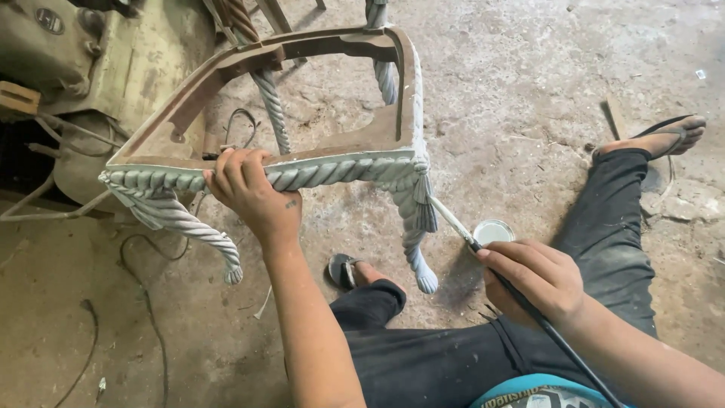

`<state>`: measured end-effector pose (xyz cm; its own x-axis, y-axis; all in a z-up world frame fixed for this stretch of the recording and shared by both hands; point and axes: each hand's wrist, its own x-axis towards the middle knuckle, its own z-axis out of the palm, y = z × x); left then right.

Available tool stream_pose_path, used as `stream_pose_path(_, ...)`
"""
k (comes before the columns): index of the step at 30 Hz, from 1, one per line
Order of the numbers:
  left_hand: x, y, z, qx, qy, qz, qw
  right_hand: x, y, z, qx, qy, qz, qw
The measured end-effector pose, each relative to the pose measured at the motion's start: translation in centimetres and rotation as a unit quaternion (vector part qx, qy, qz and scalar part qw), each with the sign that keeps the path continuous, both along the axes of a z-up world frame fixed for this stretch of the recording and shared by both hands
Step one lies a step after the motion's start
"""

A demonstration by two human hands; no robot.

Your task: The person paints a wooden chair frame with white paint using a brush. They hold the frame with one hand and apply paint to the legs and edges, occasionally dipping the brush into a small paint can on the floor.

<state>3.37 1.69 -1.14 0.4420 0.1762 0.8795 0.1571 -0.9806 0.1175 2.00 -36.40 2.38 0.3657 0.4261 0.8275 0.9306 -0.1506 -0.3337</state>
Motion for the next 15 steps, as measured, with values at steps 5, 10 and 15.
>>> stream_pose_path(5, 0.0, -0.1, 0.3, -0.001, -0.001, -0.006, 1.0, -0.1, 1.0, -1.9, -0.003, -0.029, -0.006, 1.0)
stream_pose_path(10, -0.9, -1.7, 2.0, -0.062, 0.051, -0.016, 0.997, -0.9, 0.1, -0.2, -0.113, -0.002, -0.007, 0.994)
stream_pose_path(15, -0.1, -0.2, 0.1, -0.02, 0.012, -0.012, 1.0, 0.3, 1.7, -1.1, -0.019, -0.049, -0.007, 0.999)
